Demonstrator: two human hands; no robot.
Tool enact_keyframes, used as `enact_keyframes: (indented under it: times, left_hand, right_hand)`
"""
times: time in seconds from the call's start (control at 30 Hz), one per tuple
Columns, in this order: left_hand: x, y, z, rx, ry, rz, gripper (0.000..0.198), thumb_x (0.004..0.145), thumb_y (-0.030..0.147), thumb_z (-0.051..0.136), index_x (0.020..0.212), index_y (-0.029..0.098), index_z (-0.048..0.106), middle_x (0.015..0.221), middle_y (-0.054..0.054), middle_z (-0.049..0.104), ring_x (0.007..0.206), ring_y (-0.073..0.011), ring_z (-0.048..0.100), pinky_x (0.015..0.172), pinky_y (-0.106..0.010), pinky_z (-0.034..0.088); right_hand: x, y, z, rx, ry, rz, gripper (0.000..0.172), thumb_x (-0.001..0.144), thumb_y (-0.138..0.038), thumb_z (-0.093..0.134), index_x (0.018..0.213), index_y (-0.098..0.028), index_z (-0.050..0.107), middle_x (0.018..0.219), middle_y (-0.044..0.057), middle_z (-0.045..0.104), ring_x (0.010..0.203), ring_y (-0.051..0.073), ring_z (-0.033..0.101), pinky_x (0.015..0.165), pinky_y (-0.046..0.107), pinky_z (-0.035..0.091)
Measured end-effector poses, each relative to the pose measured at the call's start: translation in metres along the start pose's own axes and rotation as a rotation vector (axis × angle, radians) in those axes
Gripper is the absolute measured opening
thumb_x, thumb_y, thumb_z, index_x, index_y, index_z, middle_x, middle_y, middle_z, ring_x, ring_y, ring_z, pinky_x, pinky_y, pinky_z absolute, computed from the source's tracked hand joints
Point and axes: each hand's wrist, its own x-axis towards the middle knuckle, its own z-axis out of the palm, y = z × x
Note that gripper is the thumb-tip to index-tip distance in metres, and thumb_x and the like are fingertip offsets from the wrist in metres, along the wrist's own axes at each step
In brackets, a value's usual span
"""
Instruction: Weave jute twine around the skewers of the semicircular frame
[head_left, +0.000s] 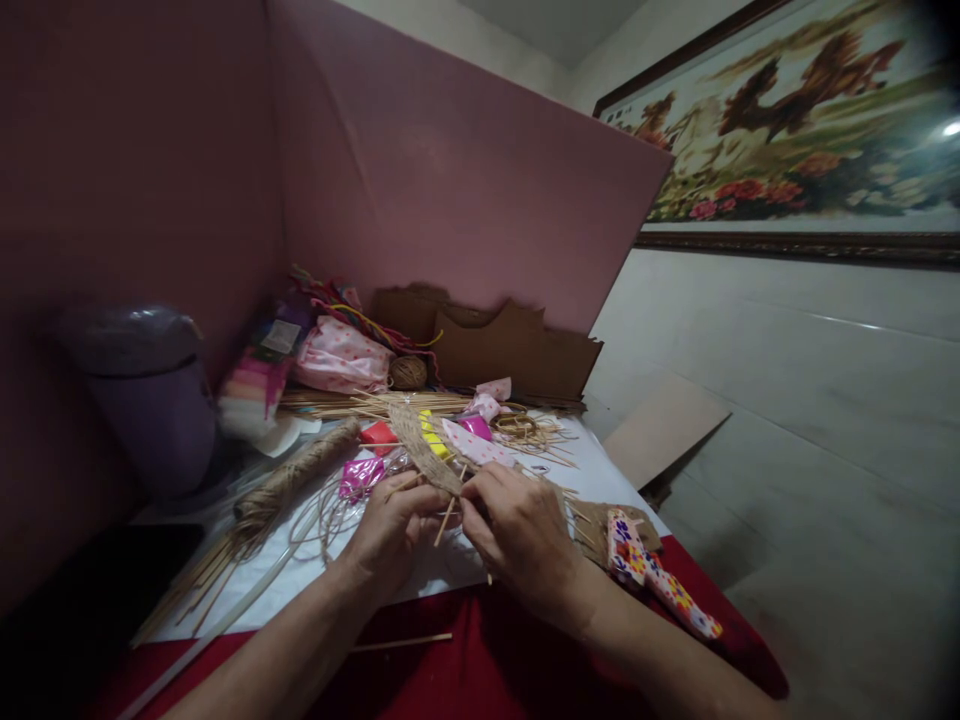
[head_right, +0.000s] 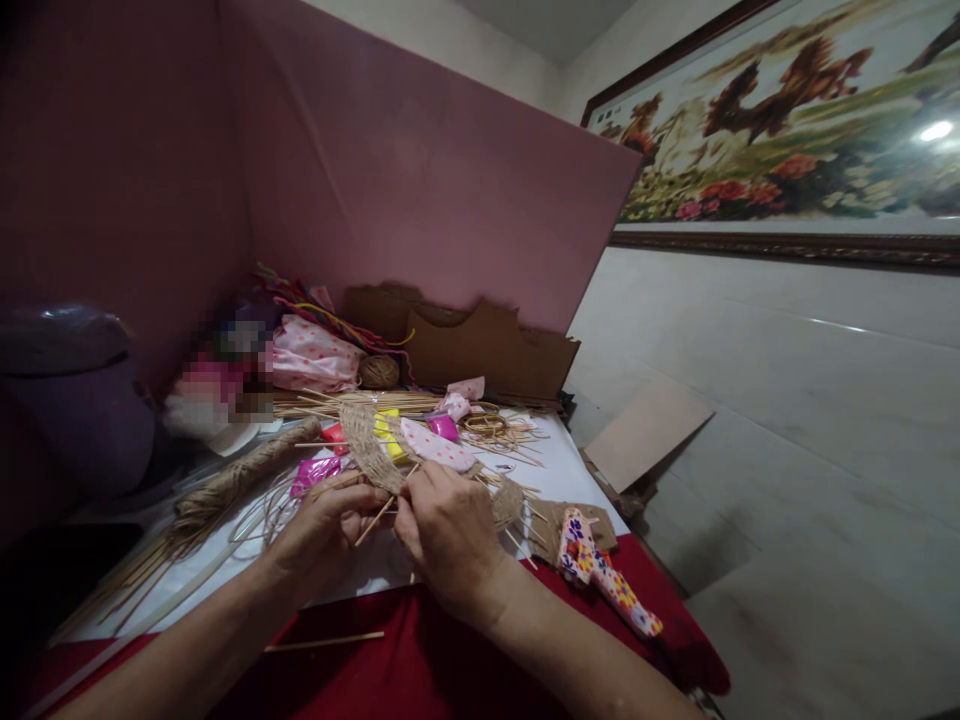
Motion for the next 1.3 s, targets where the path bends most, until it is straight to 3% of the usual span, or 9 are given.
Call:
enact_keyframes:
  times: [0.17, 0.47, 1.03, 1.17, 1.3]
  left_hand:
    - [0.002, -0.001, 0.0, 0.001, 0.004, -0.003, 0.018, 0.056, 0.004, 0.063, 0.069, 0.013, 0.071, 0.075, -0.006, 0.071, 0.065, -0.0161, 0.063, 0.065, -0.026, 0.05]
    - [0.0, -0.001, -0.001, -0.004, 0.007, -0.041, 0.016, 0.056, 0.005, 0.064, 0.068, 0.012, 0.07, 0.07, -0.005, 0.069, 0.062, -0.0147, 0.061, 0.059, -0.024, 0.05]
    - [-0.001, 0.002, 0.002, -0.018, -0.025, -0.013, 0.019, 0.058, 0.002, 0.061, 0.071, 0.013, 0.07, 0.073, -0.004, 0.07, 0.069, -0.0156, 0.063, 0.067, -0.025, 0.051]
    - [-0.003, 0.003, 0.002, -0.038, 0.007, -0.07, 0.004, 0.064, 0.014, 0.068, 0.062, 0.015, 0.066, 0.061, 0.0, 0.065, 0.059, -0.0141, 0.06, 0.056, -0.024, 0.05]
    - [-0.004, 0.002, 0.003, -0.07, 0.026, -0.063, 0.016, 0.066, 0.025, 0.075, 0.06, 0.015, 0.064, 0.058, 0.0, 0.064, 0.054, -0.0109, 0.059, 0.05, -0.02, 0.047]
  right_hand:
    - [0.0, 0.001, -0.001, 0.026, -0.005, 0.014, 0.005, 0.083, -0.018, 0.054, 0.081, -0.017, 0.059, 0.078, 0.004, 0.064, 0.067, 0.016, 0.056, 0.06, 0.027, 0.034]
    - [0.004, -0.004, -0.003, -0.129, -0.059, -0.043, 0.008, 0.082, -0.016, 0.053, 0.075, -0.016, 0.057, 0.072, 0.004, 0.061, 0.067, 0.017, 0.056, 0.057, 0.028, 0.033]
    - [0.003, 0.005, 0.0, -0.084, 0.023, -0.157, 0.008, 0.08, -0.013, 0.05, 0.077, -0.015, 0.057, 0.073, 0.004, 0.06, 0.068, 0.016, 0.052, 0.058, 0.027, 0.033]
    - [0.003, 0.006, 0.001, -0.07, 0.021, -0.169, 0.008, 0.081, -0.013, 0.05, 0.077, -0.015, 0.056, 0.073, 0.004, 0.06, 0.068, 0.016, 0.052, 0.058, 0.027, 0.033]
    - [0.003, 0.007, 0.003, -0.08, 0.016, -0.195, 0.006, 0.081, -0.014, 0.052, 0.076, -0.016, 0.056, 0.074, 0.004, 0.06, 0.068, 0.016, 0.052, 0.057, 0.027, 0.032]
